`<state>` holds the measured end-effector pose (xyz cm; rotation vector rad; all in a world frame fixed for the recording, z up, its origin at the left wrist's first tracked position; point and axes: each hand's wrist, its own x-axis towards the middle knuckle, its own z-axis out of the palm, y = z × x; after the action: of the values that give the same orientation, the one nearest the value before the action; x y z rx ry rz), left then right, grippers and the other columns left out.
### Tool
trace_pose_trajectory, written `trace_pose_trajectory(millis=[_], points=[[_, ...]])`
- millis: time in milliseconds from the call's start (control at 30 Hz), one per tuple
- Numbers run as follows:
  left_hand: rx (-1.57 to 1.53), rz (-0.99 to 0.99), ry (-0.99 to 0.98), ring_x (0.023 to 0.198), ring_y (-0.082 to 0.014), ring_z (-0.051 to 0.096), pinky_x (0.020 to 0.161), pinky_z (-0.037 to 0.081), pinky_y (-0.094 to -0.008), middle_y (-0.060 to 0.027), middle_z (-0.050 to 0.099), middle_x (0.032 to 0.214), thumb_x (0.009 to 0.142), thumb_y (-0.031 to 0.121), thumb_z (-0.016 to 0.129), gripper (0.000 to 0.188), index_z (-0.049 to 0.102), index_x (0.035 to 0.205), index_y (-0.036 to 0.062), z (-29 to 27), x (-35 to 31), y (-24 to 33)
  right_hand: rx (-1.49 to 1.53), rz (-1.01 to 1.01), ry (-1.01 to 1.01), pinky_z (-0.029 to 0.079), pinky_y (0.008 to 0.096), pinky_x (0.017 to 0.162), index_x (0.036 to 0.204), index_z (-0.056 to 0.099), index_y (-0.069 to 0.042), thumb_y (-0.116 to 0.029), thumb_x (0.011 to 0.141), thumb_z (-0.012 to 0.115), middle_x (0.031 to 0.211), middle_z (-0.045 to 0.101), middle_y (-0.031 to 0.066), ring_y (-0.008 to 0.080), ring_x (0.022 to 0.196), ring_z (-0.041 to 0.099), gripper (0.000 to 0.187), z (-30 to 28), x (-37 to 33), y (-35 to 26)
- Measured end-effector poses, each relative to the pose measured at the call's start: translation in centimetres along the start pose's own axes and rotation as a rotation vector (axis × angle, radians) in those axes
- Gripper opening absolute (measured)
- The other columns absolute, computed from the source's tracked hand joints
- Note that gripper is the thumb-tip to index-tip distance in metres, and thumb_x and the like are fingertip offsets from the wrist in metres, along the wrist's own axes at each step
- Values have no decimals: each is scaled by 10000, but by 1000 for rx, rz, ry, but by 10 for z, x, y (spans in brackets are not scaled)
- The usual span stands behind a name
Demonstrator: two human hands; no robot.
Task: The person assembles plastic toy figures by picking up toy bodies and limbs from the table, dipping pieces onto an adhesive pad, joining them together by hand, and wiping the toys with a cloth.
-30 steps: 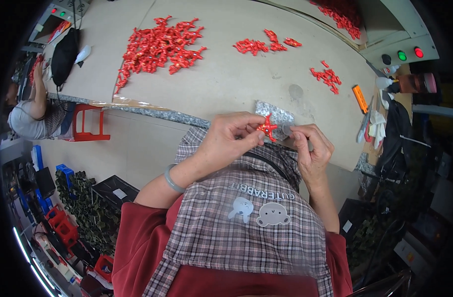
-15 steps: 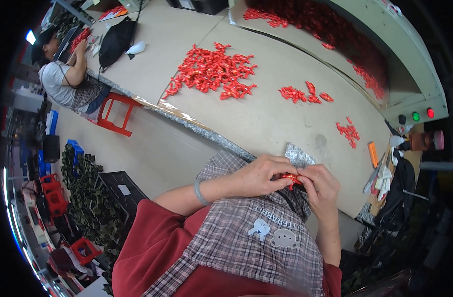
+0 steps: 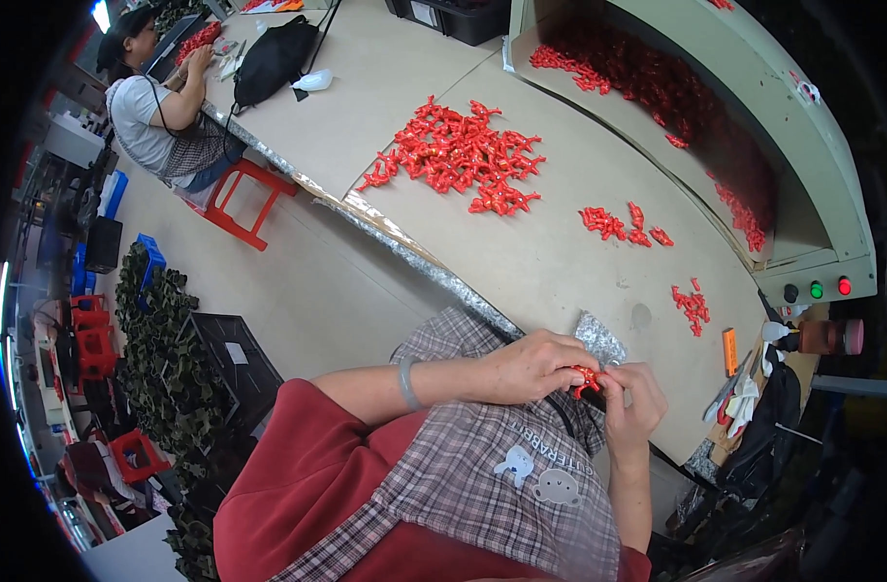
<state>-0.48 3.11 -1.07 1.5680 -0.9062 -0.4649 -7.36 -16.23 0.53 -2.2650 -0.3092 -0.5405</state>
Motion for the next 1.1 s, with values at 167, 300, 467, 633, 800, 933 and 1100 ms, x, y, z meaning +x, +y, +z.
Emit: trace_pose_trajectory(millis=[167,300,467,633,800,933,1100], points=[[182,105,150,818,-284,661,723,534,-374,-137,667,935,900,59,605,178,663,1060,9,-15,4,-2,97,98,-51,517,294,586,1019,678,7,49,786,711,904,653,143,191,693,645,239,-3,13,-4],[735,264,512,869,-309,667,766,545,-378,-127,680,930,829,-22,628,196,680,1012,24,-92,14,-14,114,166,69,528,282,620,1089,674,11,59,810,674,944,651,133,182,726,641,283,-10,10,7],[1345,94,696,952,-328,655,840,541,-393,-140,653,1143,852,-19,602,254,666,1096,6,-171,15,-15,35,201,22,531,295,614,1053,680,17,48,822,673,899,662,131,203,729,656,233,-21,1,13],[1388,9,702,929,-318,653,774,545,-402,-124,675,1045,845,28,614,180,681,1013,37,-187,25,-26,-8,209,24,528,305,614,1024,683,14,28,833,682,900,663,127,219,721,656,192,-27,-8,22],[1367,-63,858,828,-291,667,706,538,-401,-56,686,957,894,121,621,78,691,921,99,-202,35,-22,-40,251,31,521,310,608,1017,684,10,24,831,688,899,661,123,224,717,654,187,-36,-12,30],[1409,-194,822,789,-291,667,669,527,-388,-54,681,898,905,194,637,119,684,873,90,-213,41,-19,-55,247,48,511,312,601,1012,685,3,26,832,686,895,658,120,226,703,647,181,-41,-16,35],[1366,-159,788,758,-294,667,657,524,-391,-68,680,868,901,208,652,159,678,854,59,-202,54,-16,-88,298,68,508,314,598,998,685,3,24,846,671,890,657,119,225,693,644,155,-48,-16,38]])
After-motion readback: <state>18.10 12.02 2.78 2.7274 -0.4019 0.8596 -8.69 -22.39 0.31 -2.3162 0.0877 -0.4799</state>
